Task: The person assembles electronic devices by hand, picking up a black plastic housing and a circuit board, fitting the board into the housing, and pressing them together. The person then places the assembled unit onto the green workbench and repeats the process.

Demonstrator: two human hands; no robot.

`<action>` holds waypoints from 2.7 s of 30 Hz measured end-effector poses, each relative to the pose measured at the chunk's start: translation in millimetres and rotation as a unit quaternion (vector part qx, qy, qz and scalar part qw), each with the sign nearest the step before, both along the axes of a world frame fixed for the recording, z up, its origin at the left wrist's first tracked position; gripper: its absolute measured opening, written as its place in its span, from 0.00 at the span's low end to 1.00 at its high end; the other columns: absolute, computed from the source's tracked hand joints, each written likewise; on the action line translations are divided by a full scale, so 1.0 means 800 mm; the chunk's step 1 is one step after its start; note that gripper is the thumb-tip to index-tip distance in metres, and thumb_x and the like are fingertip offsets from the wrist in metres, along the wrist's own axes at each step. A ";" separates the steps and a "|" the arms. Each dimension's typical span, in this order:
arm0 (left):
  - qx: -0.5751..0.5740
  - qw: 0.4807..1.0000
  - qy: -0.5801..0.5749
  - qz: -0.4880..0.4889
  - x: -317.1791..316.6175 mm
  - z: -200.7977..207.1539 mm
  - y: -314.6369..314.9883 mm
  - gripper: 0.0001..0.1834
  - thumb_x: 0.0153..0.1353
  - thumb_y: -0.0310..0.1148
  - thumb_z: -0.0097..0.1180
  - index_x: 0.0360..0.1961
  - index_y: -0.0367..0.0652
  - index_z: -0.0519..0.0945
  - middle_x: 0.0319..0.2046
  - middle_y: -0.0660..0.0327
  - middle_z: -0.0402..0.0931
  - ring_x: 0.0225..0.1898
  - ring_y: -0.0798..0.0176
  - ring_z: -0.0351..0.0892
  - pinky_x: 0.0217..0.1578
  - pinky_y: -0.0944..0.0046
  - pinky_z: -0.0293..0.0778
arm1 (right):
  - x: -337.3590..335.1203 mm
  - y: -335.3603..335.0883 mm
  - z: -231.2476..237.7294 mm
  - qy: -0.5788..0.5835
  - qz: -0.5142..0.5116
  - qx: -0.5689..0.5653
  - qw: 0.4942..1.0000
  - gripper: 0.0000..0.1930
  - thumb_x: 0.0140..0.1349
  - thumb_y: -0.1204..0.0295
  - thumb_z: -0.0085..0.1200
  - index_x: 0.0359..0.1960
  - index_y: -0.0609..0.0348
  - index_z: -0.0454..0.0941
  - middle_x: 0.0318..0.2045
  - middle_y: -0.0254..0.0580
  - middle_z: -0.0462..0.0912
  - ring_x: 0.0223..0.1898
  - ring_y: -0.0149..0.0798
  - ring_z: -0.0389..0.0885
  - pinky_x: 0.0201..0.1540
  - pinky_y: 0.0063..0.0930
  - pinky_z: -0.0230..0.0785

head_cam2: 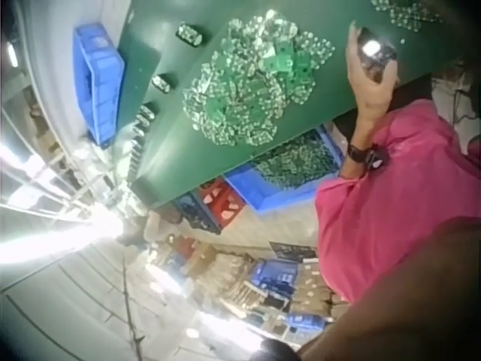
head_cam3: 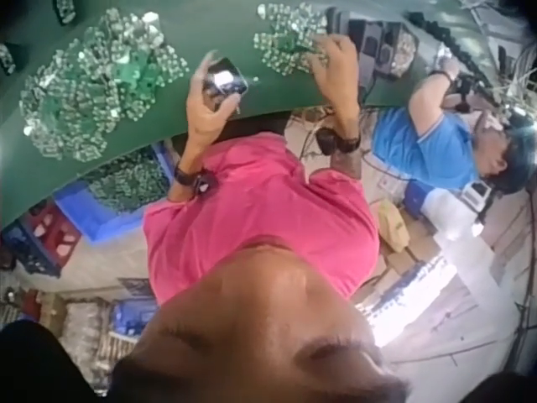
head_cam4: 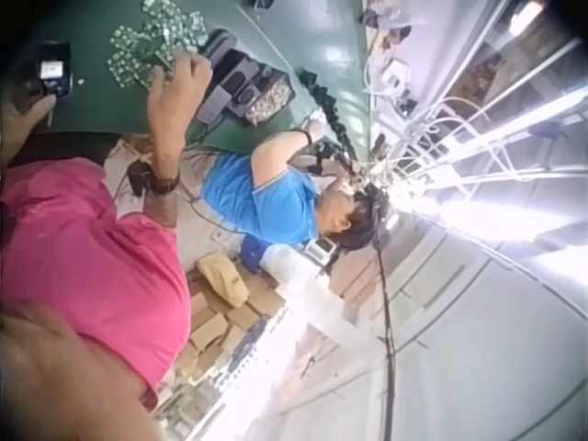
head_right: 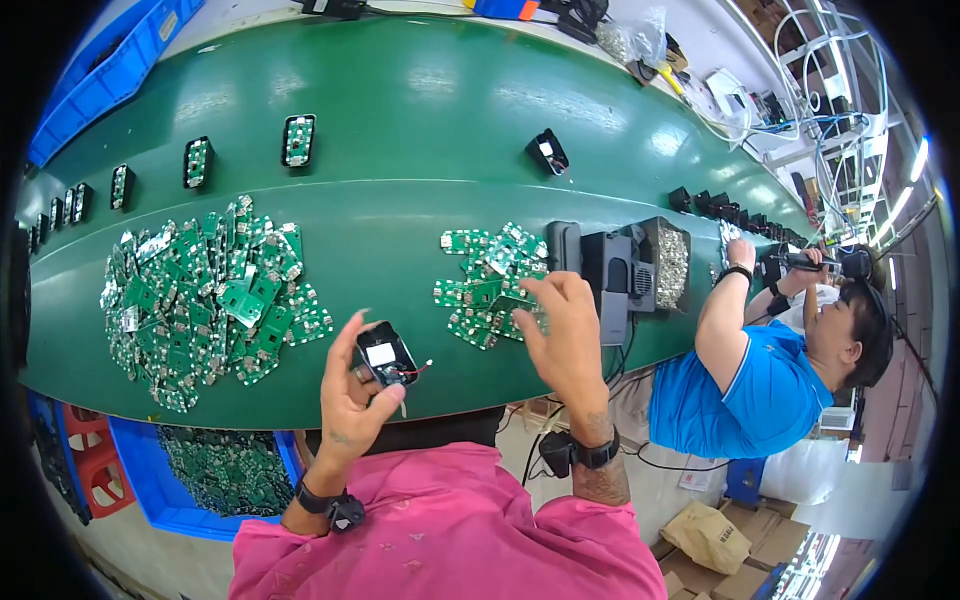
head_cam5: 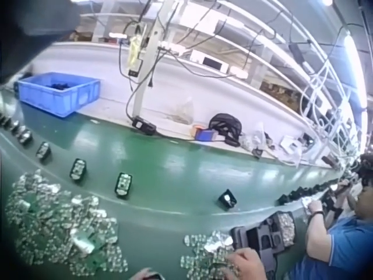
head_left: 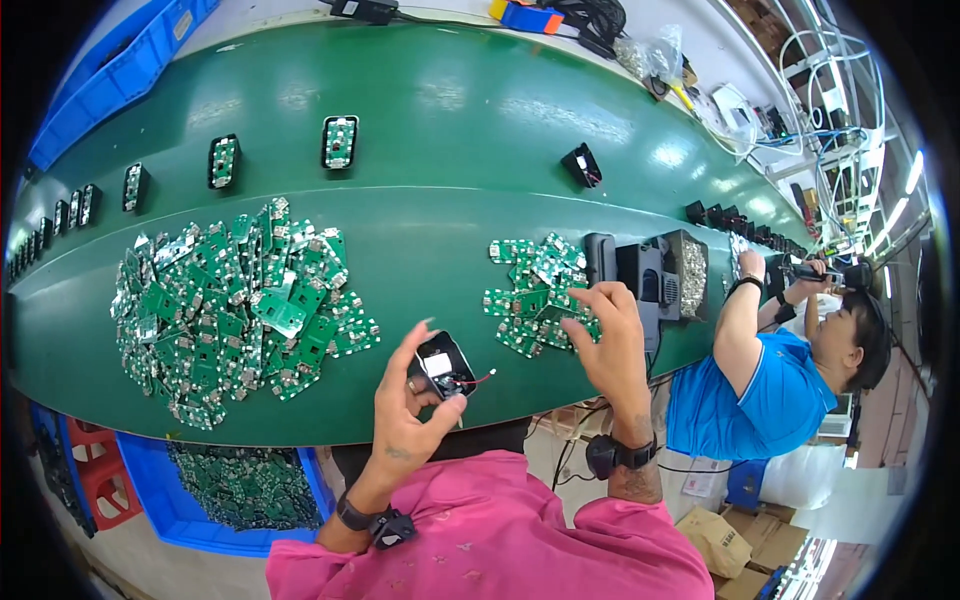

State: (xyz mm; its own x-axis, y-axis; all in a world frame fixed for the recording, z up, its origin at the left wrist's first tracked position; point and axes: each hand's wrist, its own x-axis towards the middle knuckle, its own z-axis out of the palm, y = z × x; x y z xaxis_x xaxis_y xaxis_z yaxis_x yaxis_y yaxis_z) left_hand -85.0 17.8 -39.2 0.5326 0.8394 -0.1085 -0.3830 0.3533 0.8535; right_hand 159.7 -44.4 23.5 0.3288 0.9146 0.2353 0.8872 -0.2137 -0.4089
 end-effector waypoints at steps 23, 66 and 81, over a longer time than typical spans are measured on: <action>0.255 0.921 0.295 0.016 0.033 0.028 0.011 0.37 0.48 0.39 0.77 0.59 0.40 0.76 0.46 0.53 0.78 0.40 0.62 0.83 0.36 0.65 0.82 | -0.081 -0.024 -0.036 0.487 -0.052 0.115 0.864 0.06 0.61 0.83 0.61 0.39 0.68 0.78 0.35 0.41 0.84 0.35 0.30 0.84 0.37 0.22 0.79; -0.020 0.997 0.023 -0.077 0.021 0.016 0.015 0.36 0.58 0.16 0.58 0.69 0.40 0.63 0.51 0.54 0.76 0.37 0.72 0.80 0.31 0.74 0.77 | -0.106 -0.010 -0.043 0.528 -0.091 0.127 0.835 0.02 0.65 0.79 0.57 0.37 0.66 0.78 0.28 0.36 0.81 0.29 0.25 0.79 0.27 0.17 0.70; 0.034 0.997 0.072 -0.014 0.022 0.028 -0.005 0.31 0.56 0.15 0.57 0.63 0.38 0.73 0.45 0.60 0.80 0.29 0.79 0.75 0.26 0.76 0.74 | -0.132 -0.028 -0.024 0.435 -0.034 0.136 0.889 0.04 0.65 0.80 0.55 0.33 0.68 0.81 0.22 0.39 0.81 0.19 0.26 0.76 0.19 0.20 0.64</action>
